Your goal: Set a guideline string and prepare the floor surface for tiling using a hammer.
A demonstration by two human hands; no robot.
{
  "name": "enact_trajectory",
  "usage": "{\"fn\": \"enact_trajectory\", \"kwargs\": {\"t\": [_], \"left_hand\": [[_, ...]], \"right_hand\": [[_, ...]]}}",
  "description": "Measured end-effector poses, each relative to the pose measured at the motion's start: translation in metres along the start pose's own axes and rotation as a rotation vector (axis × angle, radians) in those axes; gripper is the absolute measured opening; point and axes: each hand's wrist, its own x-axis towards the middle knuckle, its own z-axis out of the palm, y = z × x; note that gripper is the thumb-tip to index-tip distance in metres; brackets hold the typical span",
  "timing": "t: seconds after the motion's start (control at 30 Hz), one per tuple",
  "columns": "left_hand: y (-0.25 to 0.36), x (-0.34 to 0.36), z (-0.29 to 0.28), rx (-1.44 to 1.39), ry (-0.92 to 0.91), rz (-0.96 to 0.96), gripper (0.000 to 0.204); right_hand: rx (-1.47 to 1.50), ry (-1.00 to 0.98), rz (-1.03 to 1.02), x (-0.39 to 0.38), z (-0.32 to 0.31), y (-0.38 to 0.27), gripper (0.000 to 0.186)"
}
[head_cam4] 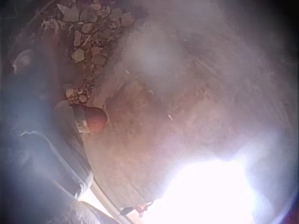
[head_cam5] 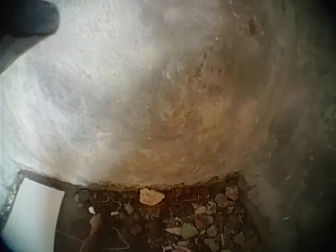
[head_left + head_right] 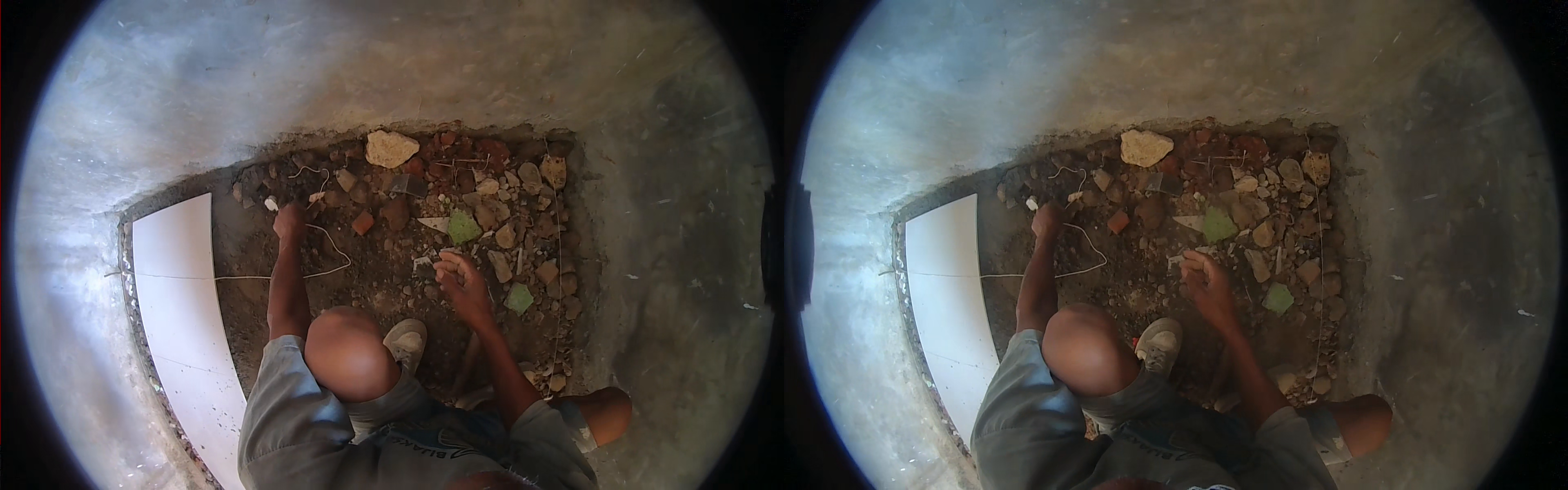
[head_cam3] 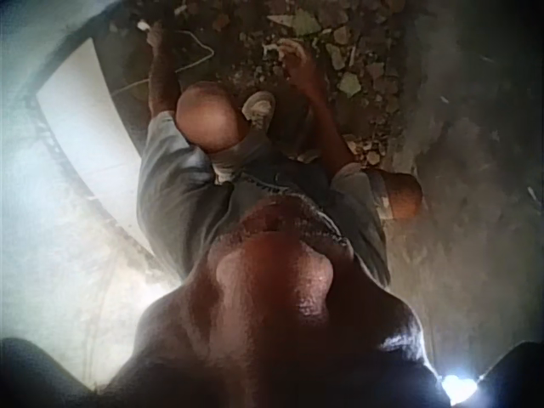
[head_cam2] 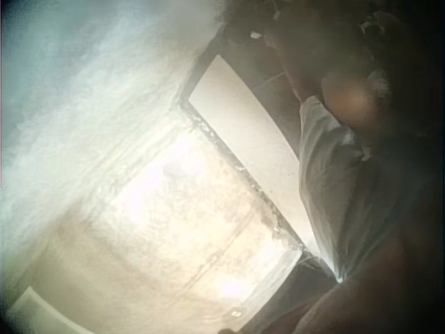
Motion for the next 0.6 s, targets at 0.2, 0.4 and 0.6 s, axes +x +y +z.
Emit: {"fn": "enact_trajectory", "kwargs": {"t": [0.2,0.4,0.6], "left_hand": [[0.008,0.002,-0.009,0.143,-0.040,0.507,0.026],[0.019,-0.010,-0.049,-0.682,-0.409,0.382,0.020],[-0.028,0.010,-0.030,-0.667,-0.049,0.200,0.030]], "right_hand": [[-0.479,-0.095,-0.191,0.007,-0.038,-0.055,0.039],[-0.757,-0.136,-0.226,0.008,-0.095,-0.141,0.038],[-0.797,-0.012,-0.085,-0.040,-0.149,-0.159,0.037]]}}
